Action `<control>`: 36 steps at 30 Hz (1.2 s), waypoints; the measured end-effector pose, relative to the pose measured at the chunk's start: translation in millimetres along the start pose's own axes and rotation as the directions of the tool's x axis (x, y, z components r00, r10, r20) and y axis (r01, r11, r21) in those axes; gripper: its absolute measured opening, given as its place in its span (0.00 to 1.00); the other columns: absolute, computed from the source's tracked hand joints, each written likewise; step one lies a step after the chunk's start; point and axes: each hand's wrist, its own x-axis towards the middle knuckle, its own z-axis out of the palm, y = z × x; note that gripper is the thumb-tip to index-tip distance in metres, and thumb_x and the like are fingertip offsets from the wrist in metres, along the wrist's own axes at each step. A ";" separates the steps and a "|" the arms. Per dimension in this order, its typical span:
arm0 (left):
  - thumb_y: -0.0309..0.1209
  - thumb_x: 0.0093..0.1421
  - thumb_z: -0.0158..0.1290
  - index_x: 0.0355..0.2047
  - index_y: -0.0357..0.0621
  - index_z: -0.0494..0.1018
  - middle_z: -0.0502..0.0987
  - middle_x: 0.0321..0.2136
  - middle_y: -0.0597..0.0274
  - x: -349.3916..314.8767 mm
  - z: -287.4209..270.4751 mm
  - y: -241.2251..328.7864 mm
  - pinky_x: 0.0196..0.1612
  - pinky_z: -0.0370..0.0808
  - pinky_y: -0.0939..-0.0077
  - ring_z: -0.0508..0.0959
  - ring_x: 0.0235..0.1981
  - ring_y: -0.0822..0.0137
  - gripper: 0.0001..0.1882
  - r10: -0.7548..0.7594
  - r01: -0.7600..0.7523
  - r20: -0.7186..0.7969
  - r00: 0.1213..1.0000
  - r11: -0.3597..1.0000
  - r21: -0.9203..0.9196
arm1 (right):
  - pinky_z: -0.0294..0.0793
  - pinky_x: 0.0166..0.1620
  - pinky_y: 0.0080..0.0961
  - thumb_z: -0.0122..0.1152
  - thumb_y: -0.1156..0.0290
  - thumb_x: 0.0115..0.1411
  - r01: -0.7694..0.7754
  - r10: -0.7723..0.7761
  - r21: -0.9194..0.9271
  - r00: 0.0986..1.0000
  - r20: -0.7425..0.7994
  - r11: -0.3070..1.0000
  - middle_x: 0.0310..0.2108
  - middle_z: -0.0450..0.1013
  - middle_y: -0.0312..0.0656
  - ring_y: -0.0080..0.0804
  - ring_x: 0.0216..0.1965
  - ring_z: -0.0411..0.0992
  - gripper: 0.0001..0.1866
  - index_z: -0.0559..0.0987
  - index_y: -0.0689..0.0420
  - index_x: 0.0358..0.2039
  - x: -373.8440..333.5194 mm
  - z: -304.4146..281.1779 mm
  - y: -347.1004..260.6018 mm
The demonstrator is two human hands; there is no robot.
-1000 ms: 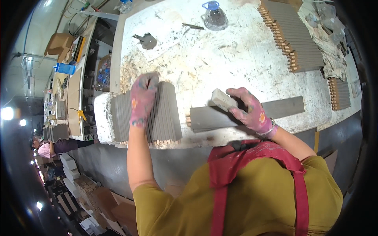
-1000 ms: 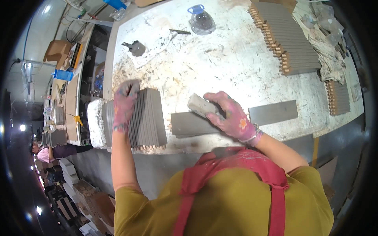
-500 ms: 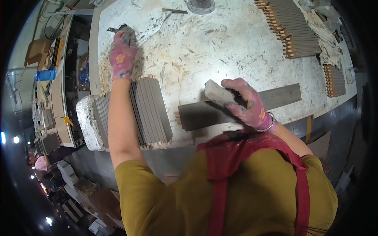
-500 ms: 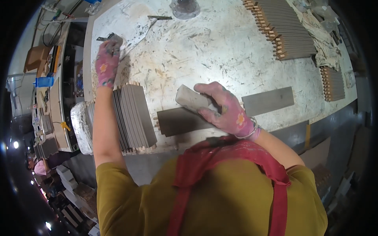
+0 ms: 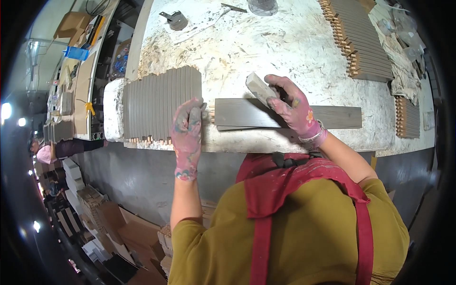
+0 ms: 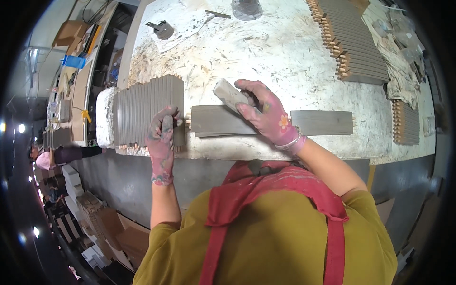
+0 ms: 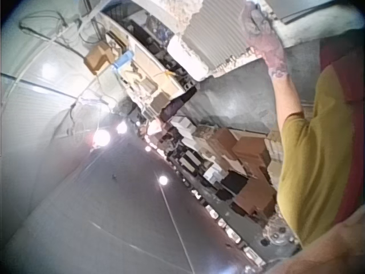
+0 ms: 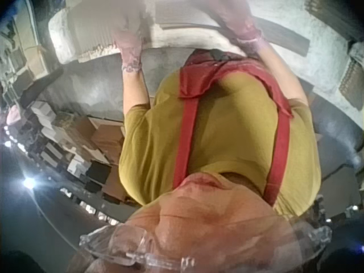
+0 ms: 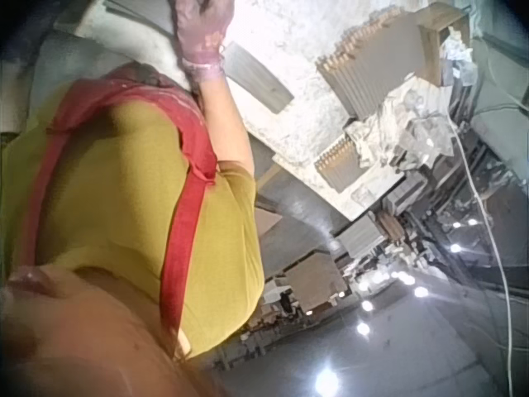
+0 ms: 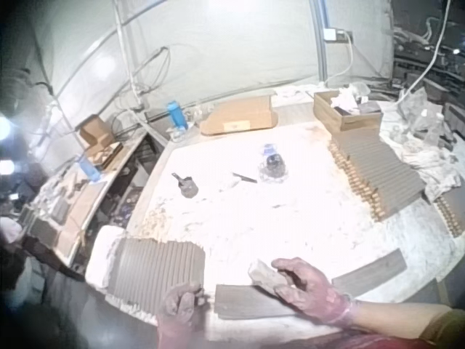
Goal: The person wipes dust from sets of thin wooden slats with a cloth and then uses a small sanding block to sand the edges of individual slats and larger wooden boards.
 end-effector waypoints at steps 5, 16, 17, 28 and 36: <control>0.27 0.62 0.54 0.55 0.37 0.72 0.73 0.54 0.51 -35.2 26.9 -5.1 0.58 0.69 0.66 0.73 0.54 0.55 0.20 0.412 -0.363 0.116 0.904 0.597 0.715 | 0.70 0.51 0.26 0.62 0.68 0.60 -0.009 0.008 0.043 1.000 0.018 0.999 0.47 0.72 0.44 0.31 0.45 0.71 0.22 0.73 0.60 0.55 -1.5 0.0 7.6; 0.30 0.58 0.58 0.57 0.32 0.67 0.68 0.58 0.48 -5.7 28.3 12.5 0.62 0.64 0.64 0.68 0.59 0.54 0.28 0.397 -0.410 0.141 0.907 0.752 0.517 | 0.69 0.54 0.25 0.59 0.60 0.64 -0.239 0.237 0.230 0.971 0.036 0.943 0.47 0.73 0.42 0.27 0.48 0.69 0.24 0.72 0.59 0.57 -5.8 -28.2 -2.4; 0.28 0.59 0.55 0.55 0.32 0.69 0.70 0.57 0.49 3.4 20.3 20.5 0.62 0.65 0.64 0.69 0.58 0.56 0.23 0.448 -0.489 0.206 0.870 0.734 0.472 | 0.69 0.54 0.25 0.59 0.60 0.64 -0.333 0.327 0.337 0.942 0.077 0.881 0.48 0.72 0.41 0.26 0.47 0.69 0.25 0.72 0.59 0.57 -8.8 -36.8 -11.5; 0.21 0.65 0.49 0.64 0.40 0.61 0.70 0.58 0.54 69.5 270.9 148.2 0.59 0.68 0.69 0.72 0.58 0.61 0.26 0.367 -0.614 0.782 0.503 0.789 0.025 | 0.73 0.49 0.25 0.58 0.58 0.64 -0.045 0.265 0.299 0.597 -0.757 0.953 0.47 0.73 0.42 0.27 0.45 0.71 0.29 0.68 0.63 0.59 -169.2 -272.3 -35.4; 0.23 0.60 0.56 0.68 0.45 0.56 0.62 0.65 0.54 108.1 569.1 162.8 0.60 0.67 0.68 0.64 0.63 0.57 0.36 0.277 -0.520 0.894 0.353 0.852 -0.059 | 0.73 0.46 0.21 0.58 0.64 0.65 -0.020 0.355 0.380 0.407 -0.842 0.925 0.47 0.72 0.36 0.21 0.45 0.70 0.24 0.70 0.62 0.58 -271.6 -335.5 -17.1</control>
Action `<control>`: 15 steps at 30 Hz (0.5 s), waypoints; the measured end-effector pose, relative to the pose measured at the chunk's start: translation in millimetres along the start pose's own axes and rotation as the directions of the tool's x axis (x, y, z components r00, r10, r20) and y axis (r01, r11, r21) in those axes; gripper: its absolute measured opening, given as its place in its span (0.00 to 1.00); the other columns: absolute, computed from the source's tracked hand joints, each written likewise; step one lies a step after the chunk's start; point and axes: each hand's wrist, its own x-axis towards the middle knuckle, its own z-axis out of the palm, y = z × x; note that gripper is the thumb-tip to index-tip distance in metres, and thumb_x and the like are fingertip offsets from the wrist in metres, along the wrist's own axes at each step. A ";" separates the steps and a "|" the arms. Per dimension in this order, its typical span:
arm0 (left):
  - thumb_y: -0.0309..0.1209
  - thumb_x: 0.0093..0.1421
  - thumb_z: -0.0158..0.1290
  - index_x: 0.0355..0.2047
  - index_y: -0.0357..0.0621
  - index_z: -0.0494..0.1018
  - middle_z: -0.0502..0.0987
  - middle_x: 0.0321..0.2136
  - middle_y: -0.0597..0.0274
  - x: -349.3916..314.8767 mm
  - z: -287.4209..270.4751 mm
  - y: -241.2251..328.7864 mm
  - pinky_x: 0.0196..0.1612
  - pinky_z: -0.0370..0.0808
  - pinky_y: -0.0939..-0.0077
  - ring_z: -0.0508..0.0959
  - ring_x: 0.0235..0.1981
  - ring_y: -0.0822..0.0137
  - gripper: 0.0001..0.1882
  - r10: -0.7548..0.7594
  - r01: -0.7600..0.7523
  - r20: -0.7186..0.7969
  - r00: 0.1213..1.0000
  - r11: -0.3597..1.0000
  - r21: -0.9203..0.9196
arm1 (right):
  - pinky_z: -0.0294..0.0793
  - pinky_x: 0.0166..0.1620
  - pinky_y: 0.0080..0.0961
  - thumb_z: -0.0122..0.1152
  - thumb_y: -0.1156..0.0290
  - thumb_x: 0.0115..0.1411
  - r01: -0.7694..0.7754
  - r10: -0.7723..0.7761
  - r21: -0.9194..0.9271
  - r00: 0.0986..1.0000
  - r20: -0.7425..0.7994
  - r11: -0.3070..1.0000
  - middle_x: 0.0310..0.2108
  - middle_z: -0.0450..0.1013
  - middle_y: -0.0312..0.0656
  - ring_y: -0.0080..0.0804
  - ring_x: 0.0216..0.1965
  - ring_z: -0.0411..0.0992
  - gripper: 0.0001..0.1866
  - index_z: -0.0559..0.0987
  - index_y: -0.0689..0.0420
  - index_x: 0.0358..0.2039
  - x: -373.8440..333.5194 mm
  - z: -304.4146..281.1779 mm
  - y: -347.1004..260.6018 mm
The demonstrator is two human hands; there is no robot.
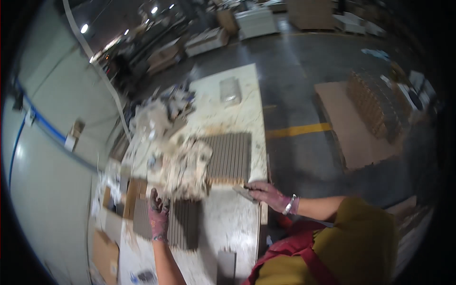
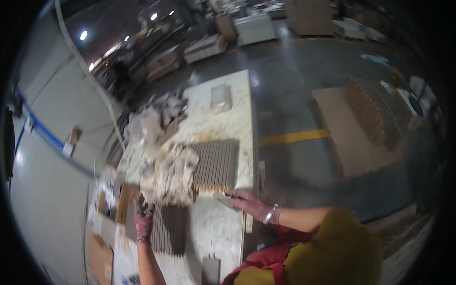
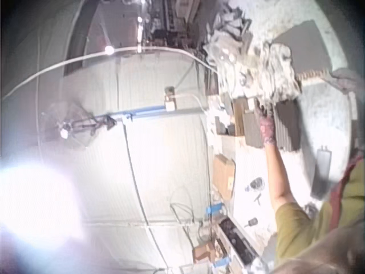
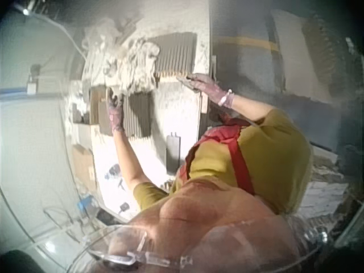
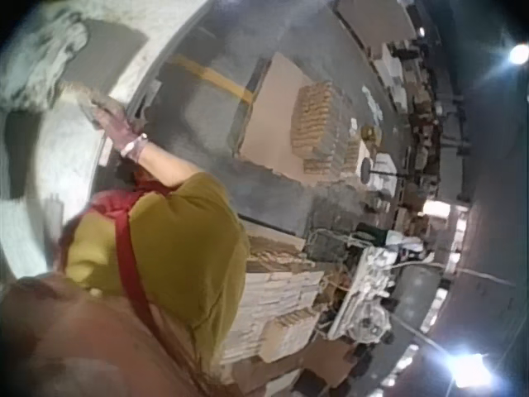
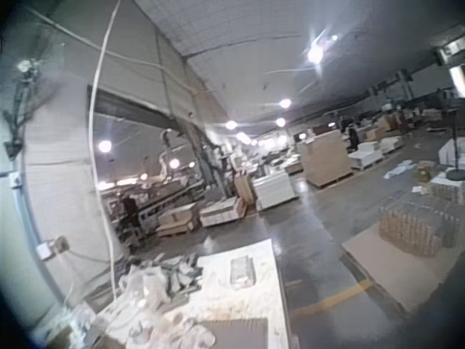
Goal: The person wipes dust from sets of thin wooden slats with a cloth and then uses a small sanding block to sand the edges of individual slats and larger wooden boards.
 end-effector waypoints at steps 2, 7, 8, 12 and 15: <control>0.25 0.58 0.58 0.67 0.39 0.55 0.60 0.66 0.49 68.4 29.3 -27.0 0.64 0.63 0.66 0.62 0.65 0.54 0.39 0.080 -0.073 -0.035 0.996 0.982 0.176 | 0.73 0.48 0.23 0.59 0.66 0.65 0.037 -0.031 0.074 0.996 -0.087 0.997 0.45 0.72 0.36 0.21 0.46 0.70 0.23 0.71 0.62 0.58 7.4 -21.2 10.1; 0.37 0.51 0.58 0.48 0.29 0.74 0.78 0.36 0.37 158.4 66.4 -100.6 0.42 0.72 0.52 0.77 0.38 0.42 0.27 0.153 -0.129 -0.021 0.988 0.891 0.436 | 0.70 0.53 0.23 0.56 0.66 0.65 0.107 -0.141 -0.173 0.970 -0.200 0.979 0.51 0.73 0.42 0.26 0.51 0.71 0.23 0.71 0.60 0.58 -2.1 -78.3 -4.0; 0.39 0.53 0.55 0.29 0.34 0.77 0.77 0.30 0.40 171.4 68.1 -119.4 0.41 0.71 0.52 0.76 0.35 0.41 0.17 0.145 -0.106 -0.022 0.989 0.811 0.576 | 0.71 0.52 0.23 0.56 0.65 0.65 0.071 -0.111 -0.182 0.969 -0.222 0.981 0.51 0.73 0.42 0.26 0.50 0.71 0.23 0.71 0.61 0.58 -1.8 -86.2 -3.1; 0.33 0.56 0.56 0.25 0.33 0.72 0.72 0.26 0.40 185.5 50.5 -113.9 0.37 0.69 0.57 0.73 0.32 0.42 0.12 0.213 -0.162 -0.068 0.975 0.883 0.441 | 0.71 0.51 0.23 0.56 0.63 0.66 -0.060 0.052 -0.030 0.972 -0.227 0.998 0.50 0.73 0.42 0.25 0.49 0.71 0.23 0.71 0.61 0.58 7.8 -99.9 3.1; 0.28 0.59 0.53 0.49 0.31 0.71 0.67 0.54 0.48 195.8 23.0 -113.3 0.47 0.73 0.69 0.72 0.45 0.59 0.19 0.245 -0.305 -0.286 0.926 0.934 -0.188 | 0.72 0.51 0.23 0.56 0.62 0.66 0.050 -0.073 -0.135 0.982 -0.175 0.990 0.52 0.72 0.42 0.26 0.50 0.71 0.24 0.70 0.60 0.59 21.6 -84.9 -7.7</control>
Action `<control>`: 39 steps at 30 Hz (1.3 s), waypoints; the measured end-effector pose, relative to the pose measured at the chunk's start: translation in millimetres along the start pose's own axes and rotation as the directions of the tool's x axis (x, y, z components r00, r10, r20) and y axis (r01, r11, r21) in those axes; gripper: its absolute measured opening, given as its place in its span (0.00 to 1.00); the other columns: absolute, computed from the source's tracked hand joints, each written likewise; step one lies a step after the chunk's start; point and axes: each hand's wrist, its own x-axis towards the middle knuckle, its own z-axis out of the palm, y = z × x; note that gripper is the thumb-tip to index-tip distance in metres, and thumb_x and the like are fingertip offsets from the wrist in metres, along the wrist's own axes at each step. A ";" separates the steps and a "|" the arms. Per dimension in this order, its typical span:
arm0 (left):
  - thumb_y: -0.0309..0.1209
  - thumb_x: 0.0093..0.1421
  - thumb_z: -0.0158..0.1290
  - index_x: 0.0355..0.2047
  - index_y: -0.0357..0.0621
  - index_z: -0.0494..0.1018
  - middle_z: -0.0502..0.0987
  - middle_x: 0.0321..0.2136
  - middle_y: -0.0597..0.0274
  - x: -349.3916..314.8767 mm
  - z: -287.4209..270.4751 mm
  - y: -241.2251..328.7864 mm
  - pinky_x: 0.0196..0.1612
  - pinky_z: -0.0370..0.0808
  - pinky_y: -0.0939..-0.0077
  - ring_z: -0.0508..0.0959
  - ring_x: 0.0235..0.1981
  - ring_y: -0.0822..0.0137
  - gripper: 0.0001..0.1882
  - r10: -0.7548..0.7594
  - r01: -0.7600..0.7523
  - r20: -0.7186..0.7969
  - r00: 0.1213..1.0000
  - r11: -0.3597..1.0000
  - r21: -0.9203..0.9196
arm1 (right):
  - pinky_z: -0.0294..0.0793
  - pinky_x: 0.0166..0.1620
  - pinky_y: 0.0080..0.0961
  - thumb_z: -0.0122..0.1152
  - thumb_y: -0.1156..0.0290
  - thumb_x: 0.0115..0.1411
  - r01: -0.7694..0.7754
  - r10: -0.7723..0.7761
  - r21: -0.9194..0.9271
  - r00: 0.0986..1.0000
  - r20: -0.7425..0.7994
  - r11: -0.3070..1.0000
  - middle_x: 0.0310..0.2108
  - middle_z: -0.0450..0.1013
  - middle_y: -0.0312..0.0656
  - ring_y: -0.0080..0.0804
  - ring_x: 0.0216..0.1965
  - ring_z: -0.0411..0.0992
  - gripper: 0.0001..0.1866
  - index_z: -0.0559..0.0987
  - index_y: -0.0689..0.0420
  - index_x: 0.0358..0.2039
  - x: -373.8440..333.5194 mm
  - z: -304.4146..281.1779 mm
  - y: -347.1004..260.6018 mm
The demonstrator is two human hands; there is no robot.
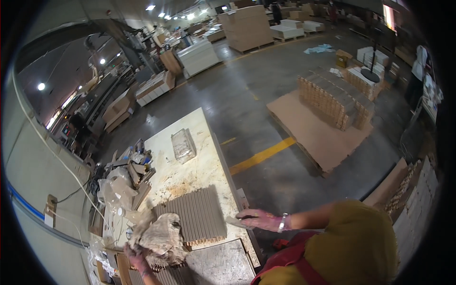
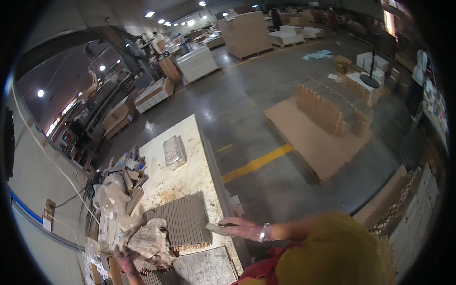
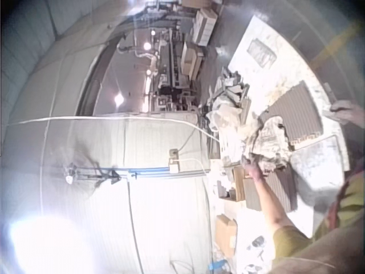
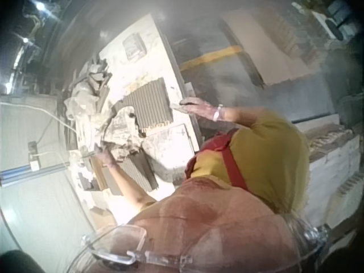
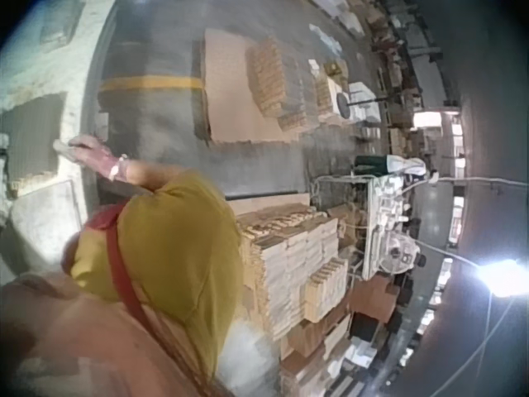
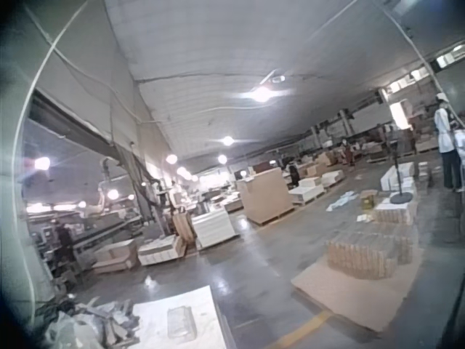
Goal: The person wipes dust from sets of thin wooden slats with a cloth and then uses a small sanding block to sand the edges of individual slats and larger wooden boards.
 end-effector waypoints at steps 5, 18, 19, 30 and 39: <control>0.25 0.57 0.55 0.65 0.37 0.55 0.69 0.56 0.45 -27.8 -16.2 139.2 0.52 0.75 0.60 0.75 0.50 0.50 0.36 -0.119 0.116 0.126 0.985 0.993 0.030 | 0.62 0.63 0.29 0.56 0.60 0.66 0.057 -0.056 -0.004 0.991 0.124 0.998 0.60 0.66 0.47 0.34 0.62 0.63 0.28 0.67 0.63 0.62 8.1 37.0 -32.2; 0.30 0.61 0.53 0.60 0.35 0.63 0.72 0.54 0.46 -358.6 -232.1 299.3 0.55 0.73 0.63 0.76 0.52 0.53 0.27 -0.254 0.291 -0.147 0.956 0.886 0.361 | 0.66 0.60 0.28 0.53 0.63 0.68 -0.002 0.015 -0.027 0.879 0.477 1.000 0.57 0.70 0.40 0.31 0.56 0.68 0.27 0.65 0.57 0.64 -108.6 162.2 -57.4; 0.31 0.61 0.53 0.60 0.35 0.63 0.73 0.54 0.46 -386.0 -257.1 305.9 0.55 0.73 0.64 0.76 0.52 0.53 0.27 -0.252 0.305 -0.185 0.950 0.875 0.376 | 0.68 0.58 0.29 0.54 0.63 0.65 0.096 -0.049 -0.098 0.914 0.403 0.991 0.55 0.69 0.41 0.30 0.54 0.68 0.27 0.67 0.57 0.62 -114.4 172.7 -57.6; 0.35 0.65 0.51 0.55 0.33 0.70 0.75 0.52 0.47 -636.2 -384.0 541.7 0.58 0.71 0.66 0.76 0.53 0.55 0.22 0.084 0.605 -0.678 0.731 0.382 0.699 | 0.68 0.53 0.21 0.55 0.66 0.64 0.077 -0.064 0.037 0.389 0.919 0.996 0.47 0.72 0.39 0.23 0.47 0.69 0.22 0.72 0.64 0.56 -203.6 376.4 -17.8; 0.27 0.59 0.56 0.52 0.42 0.72 0.71 0.49 0.49 -657.8 -237.3 296.0 0.53 0.70 0.55 0.70 0.51 0.48 0.19 -0.084 0.492 -0.486 0.870 0.222 0.842 | 0.69 0.45 0.19 0.62 0.62 0.63 -0.020 0.057 -0.054 0.245 0.968 0.998 0.37 0.71 0.36 0.21 0.38 0.67 0.25 0.71 0.61 0.57 -283.7 431.4 72.6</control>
